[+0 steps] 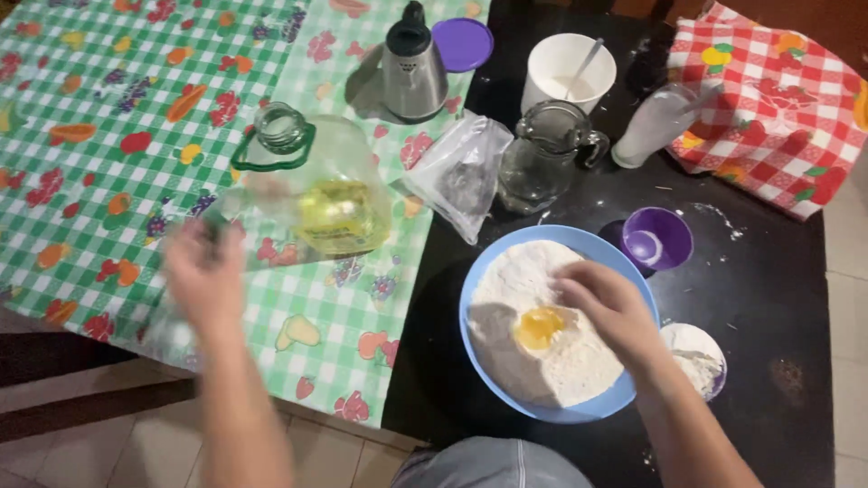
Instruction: Preparing dough by measuring and mixing flour, yeast, oil, and water in a bowl.
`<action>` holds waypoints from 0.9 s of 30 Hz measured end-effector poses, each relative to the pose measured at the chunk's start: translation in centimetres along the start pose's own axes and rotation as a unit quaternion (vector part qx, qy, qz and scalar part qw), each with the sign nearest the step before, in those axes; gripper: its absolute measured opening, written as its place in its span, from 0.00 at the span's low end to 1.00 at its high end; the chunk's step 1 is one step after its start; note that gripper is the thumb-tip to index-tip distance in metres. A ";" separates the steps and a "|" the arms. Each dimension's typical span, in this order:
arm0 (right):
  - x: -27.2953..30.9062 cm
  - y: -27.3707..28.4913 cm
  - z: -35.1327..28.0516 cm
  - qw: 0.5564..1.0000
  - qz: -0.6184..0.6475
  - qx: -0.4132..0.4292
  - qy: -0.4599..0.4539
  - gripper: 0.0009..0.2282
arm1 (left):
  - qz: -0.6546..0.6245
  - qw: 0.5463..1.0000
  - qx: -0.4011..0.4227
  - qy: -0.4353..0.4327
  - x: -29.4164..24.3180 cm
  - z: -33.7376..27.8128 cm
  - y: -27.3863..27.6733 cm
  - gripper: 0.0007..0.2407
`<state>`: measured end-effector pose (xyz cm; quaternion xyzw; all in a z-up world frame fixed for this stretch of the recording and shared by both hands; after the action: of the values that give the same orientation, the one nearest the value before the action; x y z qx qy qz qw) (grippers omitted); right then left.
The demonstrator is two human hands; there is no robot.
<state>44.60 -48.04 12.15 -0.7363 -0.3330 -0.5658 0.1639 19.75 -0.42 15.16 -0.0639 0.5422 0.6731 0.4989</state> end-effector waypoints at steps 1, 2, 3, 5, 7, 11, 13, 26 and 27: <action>-1.3 2.7 -1.3 0.998 0.040 -0.050 -0.007 0.10 | -0.099 0.993 -0.012 -0.066 -3.6 2.8 1.7 0.16; -2.7 5.4 -2.7 0.992 0.079 -0.100 -0.014 0.09 | -0.198 0.971 -0.021 -0.130 -7.2 5.4 3.7 0.16; -2.9 6.0 -3.6 0.991 0.081 -0.102 -0.012 0.09 | -0.199 0.971 -0.021 -0.134 -10.7 6.7 4.2 0.16; -3.5 7.9 -5.5 0.986 0.080 -0.145 -0.027 0.09 | -0.062 0.970 -0.011 -0.236 -19.8 8.8 5.0 0.17; -4.1 8.4 -6.8 0.983 0.090 -0.154 -0.032 0.09 | -0.004 0.966 0.032 -0.257 -19.2 10.6 1.8 0.19; -7.0 10.1 -8.9 0.974 0.117 -0.182 -0.060 0.10 | 0.103 0.950 0.113 -0.271 -16.3 12.1 -3.0 0.22; -7.9 10.9 -9.7 0.967 0.119 -0.203 -0.098 0.11 | 0.117 0.950 0.111 -0.267 -15.1 12.3 -3.2 0.24; -10.4 27.9 -2.9 0.938 0.180 -0.297 -0.023 0.08 | 0.040 0.930 0.182 -0.316 1.5 17.9 -10.8 0.25; -12.5 30.6 -1.7 0.936 0.180 -0.302 -0.022 0.08 | 0.036 0.929 0.184 -0.319 6.0 20.2 -12.7 0.25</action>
<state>62.27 -75.06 5.00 -0.8111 -0.0121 -0.5842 0.0259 35.41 18.17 11.12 0.2663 0.4707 0.5640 0.6240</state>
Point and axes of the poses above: each hand's wrist, its own z-axis towards the middle knuckle, its own y-axis out of the back of the hand, x = y × z, the point moved 10 cm from there along z, towards the middle knuckle, and after that the axes turned 9 degrees about -y, right-handed, at the moved point
